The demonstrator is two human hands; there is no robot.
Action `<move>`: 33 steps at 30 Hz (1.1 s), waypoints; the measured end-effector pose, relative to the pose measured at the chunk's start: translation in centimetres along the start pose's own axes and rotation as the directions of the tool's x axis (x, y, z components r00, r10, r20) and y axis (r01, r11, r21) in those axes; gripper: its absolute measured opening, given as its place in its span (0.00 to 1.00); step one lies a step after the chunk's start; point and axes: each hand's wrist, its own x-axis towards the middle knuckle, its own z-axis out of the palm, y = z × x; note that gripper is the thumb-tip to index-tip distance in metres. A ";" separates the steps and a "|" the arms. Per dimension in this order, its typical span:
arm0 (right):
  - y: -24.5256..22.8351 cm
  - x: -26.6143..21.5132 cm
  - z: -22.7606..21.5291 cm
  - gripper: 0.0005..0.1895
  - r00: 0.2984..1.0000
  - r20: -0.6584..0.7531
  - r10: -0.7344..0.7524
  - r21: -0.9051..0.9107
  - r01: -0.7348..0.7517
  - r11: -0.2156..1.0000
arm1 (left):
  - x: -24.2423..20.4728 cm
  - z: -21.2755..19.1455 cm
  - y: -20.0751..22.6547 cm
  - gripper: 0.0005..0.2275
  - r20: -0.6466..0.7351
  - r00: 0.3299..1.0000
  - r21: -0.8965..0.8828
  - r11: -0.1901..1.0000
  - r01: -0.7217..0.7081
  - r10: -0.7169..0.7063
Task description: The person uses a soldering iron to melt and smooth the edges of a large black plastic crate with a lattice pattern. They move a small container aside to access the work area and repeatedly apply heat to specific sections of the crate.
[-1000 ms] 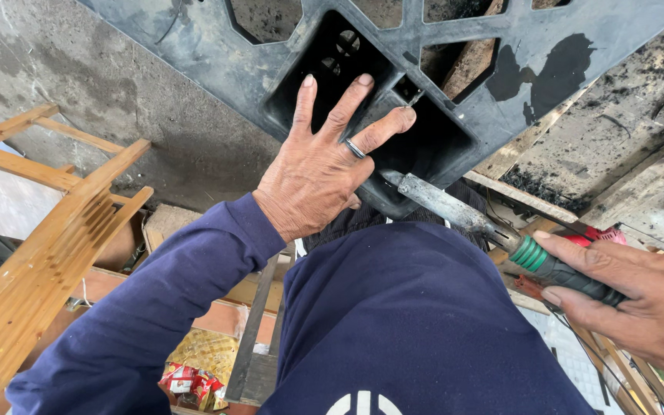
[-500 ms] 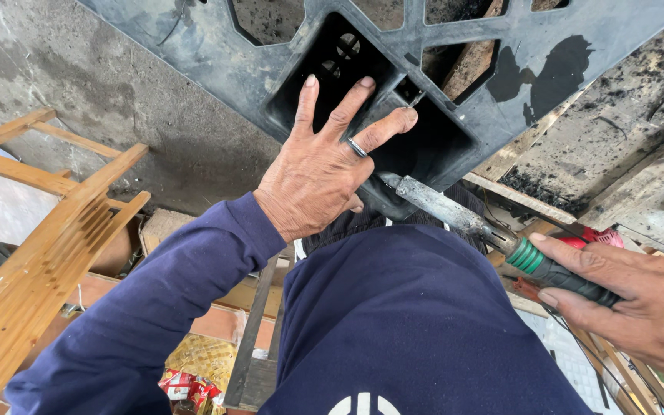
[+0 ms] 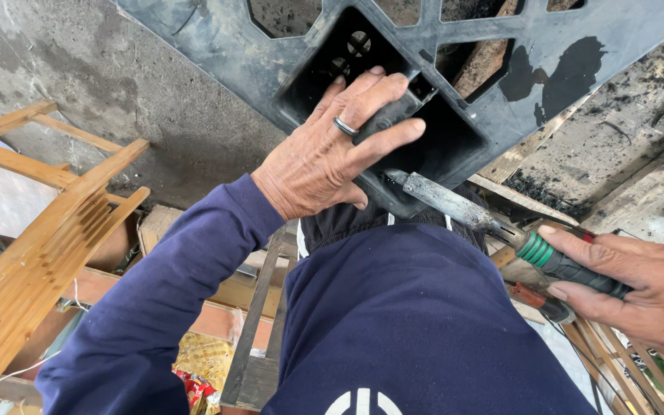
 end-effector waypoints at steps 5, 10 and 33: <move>1.5 0.3 0.2 0.43 0.993 0.053 -0.101 -0.075 0.105 0.992 | -1.0 0.3 1.0 0.54 -0.040 0.963 0.168 0.948 0.270 -0.267; 2.9 0.9 0.9 0.43 0.939 0.118 -0.323 -0.208 0.342 0.916 | -1.5 0.6 1.8 0.53 -0.014 0.925 0.281 0.887 0.367 -0.379; 1.3 0.9 -0.3 0.36 0.972 -0.128 -0.195 0.189 0.217 0.958 | 0.3 -0.1 2.6 0.56 0.035 0.883 0.240 0.862 0.447 -0.468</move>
